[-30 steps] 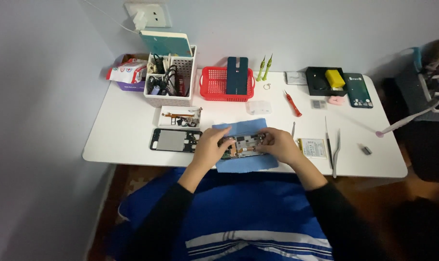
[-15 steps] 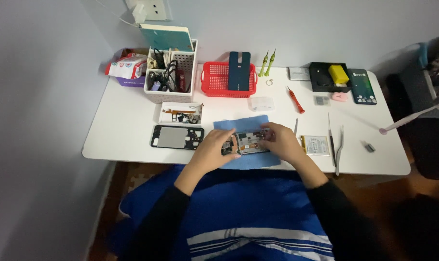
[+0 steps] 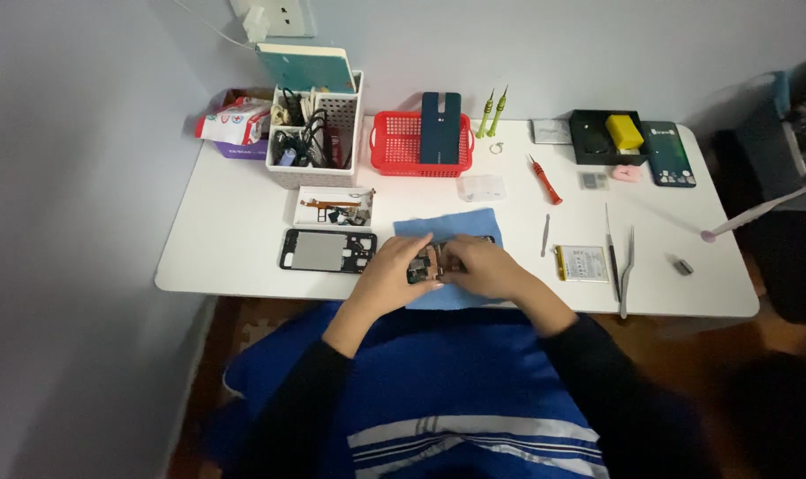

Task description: Reinstalling internal components of a smartphone, including cleaning parts with a brush and positioning the motherboard.

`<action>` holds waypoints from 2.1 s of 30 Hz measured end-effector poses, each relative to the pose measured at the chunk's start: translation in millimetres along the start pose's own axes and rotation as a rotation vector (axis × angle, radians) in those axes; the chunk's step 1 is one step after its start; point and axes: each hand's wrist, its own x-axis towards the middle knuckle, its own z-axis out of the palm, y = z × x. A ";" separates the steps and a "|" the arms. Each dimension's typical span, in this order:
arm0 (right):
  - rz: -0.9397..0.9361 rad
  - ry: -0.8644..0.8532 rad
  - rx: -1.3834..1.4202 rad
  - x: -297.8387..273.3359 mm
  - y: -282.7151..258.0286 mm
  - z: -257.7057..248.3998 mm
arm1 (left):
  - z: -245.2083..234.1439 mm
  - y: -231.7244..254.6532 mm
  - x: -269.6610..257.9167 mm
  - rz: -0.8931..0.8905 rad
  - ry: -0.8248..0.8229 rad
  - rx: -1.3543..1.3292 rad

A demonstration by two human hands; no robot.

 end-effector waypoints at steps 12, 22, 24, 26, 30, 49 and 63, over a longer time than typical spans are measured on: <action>0.006 -0.240 -0.039 10.4 -15.2 -23.4 | 1.2 -1.9 -1.7 0.026 0.005 0.007; -0.011 -0.180 0.085 -0.4 -15.4 -29.4 | 7.2 -5.1 2.3 0.015 0.003 0.030; 0.004 -0.147 0.120 -4.8 -20.3 -35.0 | 7.1 -3.6 1.2 0.054 0.023 0.067; -0.012 -0.044 0.134 -10.3 -12.9 -33.6 | 9.4 -7.7 -3.5 0.103 0.060 0.127; -0.021 0.268 0.129 -25.2 21.8 -26.2 | 28.0 -25.2 -8.7 0.158 0.157 0.275; -0.006 0.391 -0.229 -59.8 49.4 0.7 | 61.9 5.5 -0.3 0.406 0.415 0.346; -0.036 0.566 -0.043 -63.8 69.6 19.6 | 79.9 38.9 26.4 0.328 0.174 0.468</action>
